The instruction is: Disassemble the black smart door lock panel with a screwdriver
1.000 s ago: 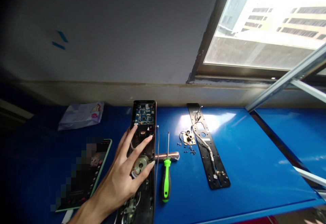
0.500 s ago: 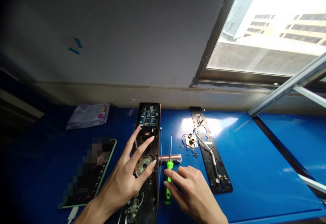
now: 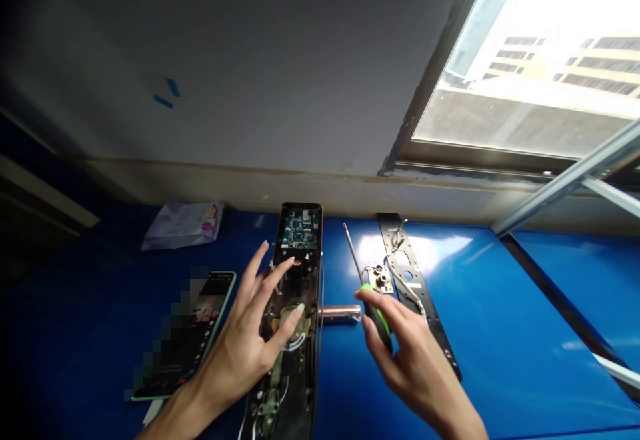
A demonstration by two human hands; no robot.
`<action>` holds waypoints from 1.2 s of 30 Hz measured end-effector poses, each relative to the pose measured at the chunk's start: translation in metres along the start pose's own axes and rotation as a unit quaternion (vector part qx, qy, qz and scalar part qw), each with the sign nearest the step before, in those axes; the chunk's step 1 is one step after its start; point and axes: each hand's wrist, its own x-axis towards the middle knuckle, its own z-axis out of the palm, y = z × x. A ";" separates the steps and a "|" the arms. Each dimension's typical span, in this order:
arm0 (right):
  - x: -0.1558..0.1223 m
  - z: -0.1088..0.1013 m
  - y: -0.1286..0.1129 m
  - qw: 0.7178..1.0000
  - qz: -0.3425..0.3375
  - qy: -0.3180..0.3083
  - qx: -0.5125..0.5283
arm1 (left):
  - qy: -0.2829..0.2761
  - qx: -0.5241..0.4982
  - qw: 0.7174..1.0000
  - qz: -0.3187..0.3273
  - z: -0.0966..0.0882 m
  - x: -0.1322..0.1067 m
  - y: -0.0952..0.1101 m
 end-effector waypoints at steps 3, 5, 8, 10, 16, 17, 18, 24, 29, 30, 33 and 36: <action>0.013 -0.030 -0.005 0.997 0.003 0.076 0.025 | 0.002 -0.005 1.000 -0.009 -0.009 0.007 -0.005; 0.026 -0.048 -0.014 0.990 -0.031 0.136 0.015 | -0.004 -0.012 1.000 -0.008 -0.016 0.012 -0.009; 0.050 -0.064 -0.035 0.972 -0.110 0.202 0.038 | -0.013 -0.018 1.000 0.006 -0.024 0.019 -0.014; 0.066 -0.067 -0.050 0.952 -0.141 0.261 0.076 | -0.022 -0.020 0.999 0.018 -0.027 0.023 -0.015; 0.104 -0.053 -0.083 0.961 -0.190 0.200 0.023 | -0.038 -0.036 0.997 0.050 -0.022 0.034 -0.011; 0.108 -0.050 -0.085 0.960 -0.201 0.196 0.004 | -0.039 -0.038 0.997 0.054 -0.021 0.034 -0.011; 0.112 -0.047 -0.087 0.959 -0.212 0.188 -0.013 | -0.041 -0.039 0.997 0.057 -0.020 0.035 -0.011; 0.121 -0.039 -0.087 0.955 -0.238 0.173 -0.041 | -0.059 -0.035 0.996 0.059 -0.017 0.035 -0.011; 0.121 -0.040 -0.086 0.952 -0.253 0.164 -0.047 | -0.068 -0.046 0.995 0.054 -0.017 0.035 -0.010; 0.121 -0.040 -0.086 0.952 -0.255 0.161 -0.045 | -0.066 -0.047 0.995 0.056 -0.017 0.035 -0.010; 0.121 -0.041 -0.086 0.952 -0.256 0.160 -0.040 | -0.063 -0.049 0.995 0.059 -0.015 0.035 -0.010; 0.121 -0.040 -0.085 0.954 -0.250 0.162 -0.041 | -0.061 -0.048 0.995 0.061 -0.013 0.034 -0.011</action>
